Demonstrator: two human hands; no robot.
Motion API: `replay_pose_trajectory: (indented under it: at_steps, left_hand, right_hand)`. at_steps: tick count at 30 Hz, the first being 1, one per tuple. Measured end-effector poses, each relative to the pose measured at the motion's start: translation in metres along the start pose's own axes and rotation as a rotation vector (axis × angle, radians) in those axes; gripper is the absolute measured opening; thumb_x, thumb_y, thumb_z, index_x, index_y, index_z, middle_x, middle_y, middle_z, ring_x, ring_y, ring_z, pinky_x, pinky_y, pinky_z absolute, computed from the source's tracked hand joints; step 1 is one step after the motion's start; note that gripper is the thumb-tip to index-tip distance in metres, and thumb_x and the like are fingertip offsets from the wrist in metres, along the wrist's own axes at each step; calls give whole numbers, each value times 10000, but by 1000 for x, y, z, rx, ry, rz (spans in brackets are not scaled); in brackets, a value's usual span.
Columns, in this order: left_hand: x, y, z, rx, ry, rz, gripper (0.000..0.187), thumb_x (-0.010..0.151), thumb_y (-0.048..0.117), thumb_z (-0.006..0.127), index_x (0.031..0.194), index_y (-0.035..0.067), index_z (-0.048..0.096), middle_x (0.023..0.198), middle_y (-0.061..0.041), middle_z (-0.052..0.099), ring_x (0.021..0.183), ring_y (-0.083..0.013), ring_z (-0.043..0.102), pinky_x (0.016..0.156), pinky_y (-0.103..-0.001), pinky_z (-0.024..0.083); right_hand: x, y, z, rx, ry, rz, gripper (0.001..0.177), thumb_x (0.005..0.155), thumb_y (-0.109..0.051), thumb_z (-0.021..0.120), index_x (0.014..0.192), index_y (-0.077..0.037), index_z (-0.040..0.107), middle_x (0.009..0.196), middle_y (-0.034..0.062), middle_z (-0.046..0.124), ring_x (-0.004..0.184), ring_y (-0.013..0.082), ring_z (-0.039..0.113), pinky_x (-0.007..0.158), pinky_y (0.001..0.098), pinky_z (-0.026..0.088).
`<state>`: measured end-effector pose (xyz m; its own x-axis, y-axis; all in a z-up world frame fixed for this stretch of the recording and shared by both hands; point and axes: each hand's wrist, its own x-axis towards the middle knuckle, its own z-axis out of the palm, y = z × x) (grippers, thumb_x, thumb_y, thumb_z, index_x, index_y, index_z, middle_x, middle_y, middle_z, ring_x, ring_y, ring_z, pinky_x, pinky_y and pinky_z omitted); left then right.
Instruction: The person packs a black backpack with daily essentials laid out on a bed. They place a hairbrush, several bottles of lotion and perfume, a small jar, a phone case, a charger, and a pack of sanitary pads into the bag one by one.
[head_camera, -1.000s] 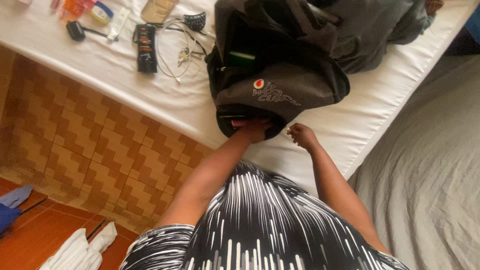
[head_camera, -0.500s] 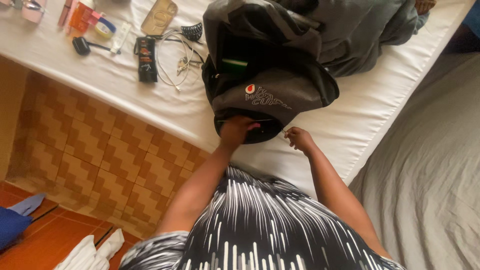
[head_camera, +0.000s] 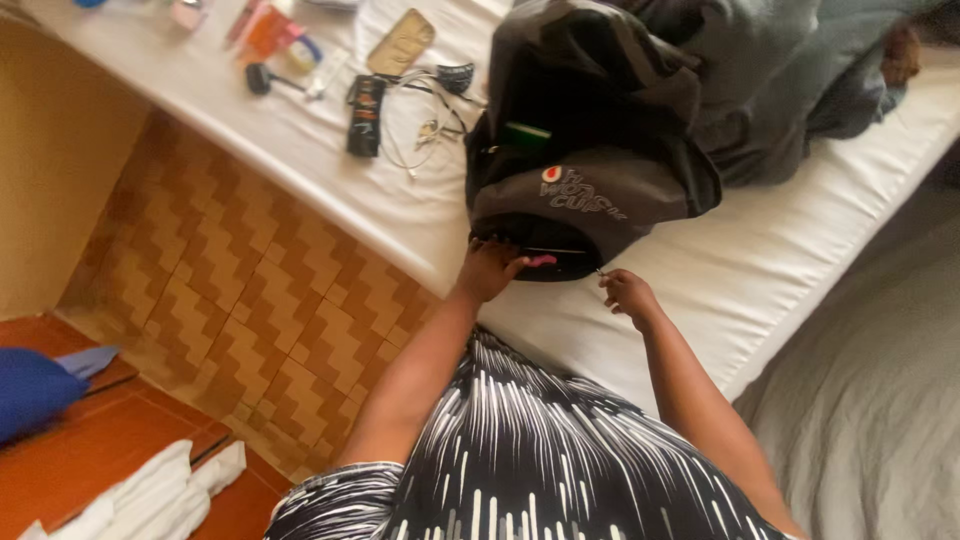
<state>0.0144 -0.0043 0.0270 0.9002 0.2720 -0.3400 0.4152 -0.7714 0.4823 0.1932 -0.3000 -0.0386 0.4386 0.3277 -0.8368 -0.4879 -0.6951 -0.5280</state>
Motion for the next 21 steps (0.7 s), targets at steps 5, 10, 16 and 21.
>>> replay_pose_trajectory:
  at_steps: [5,10,16,21]
  left_hand:
    - [-58,6,0,-163,339,-110,440,991,432,614,1342,168,645,1435,-58,635,1468,-335,443,1201,-585,289]
    - [-99,0,-5,13,234,-38,617,846,265,722,1439,206,564,1499,-38,530,1451,-340,361,1158,-629,226]
    - [-65,16,4,72,292,-20,613,849,214,751,1422,152,543,1487,-89,544,1488,-331,382,1197,-590,274]
    - [-69,-6,16,-119,425,-45,783,763,180,796,1469,59,479,1514,-184,487,1448,-388,362,1165,-555,278]
  right_hand:
    - [-8,-8,7,48,-24,-28,206,1022,-261,588,1105,-93,674,854,62,611,691,192,624,621,350,514]
    - [-20,-19,14,56,-8,-183,192,993,-207,581,1106,-81,670,933,33,678,727,165,645,637,333,535]
    - [-31,-41,24,-61,45,-237,186,1028,-190,553,1121,-69,659,928,61,667,714,186,635,622,341,523]
    - [-31,-36,18,-2,6,-97,207,1048,-232,536,1143,-102,666,893,89,641,680,237,634,588,374,516]
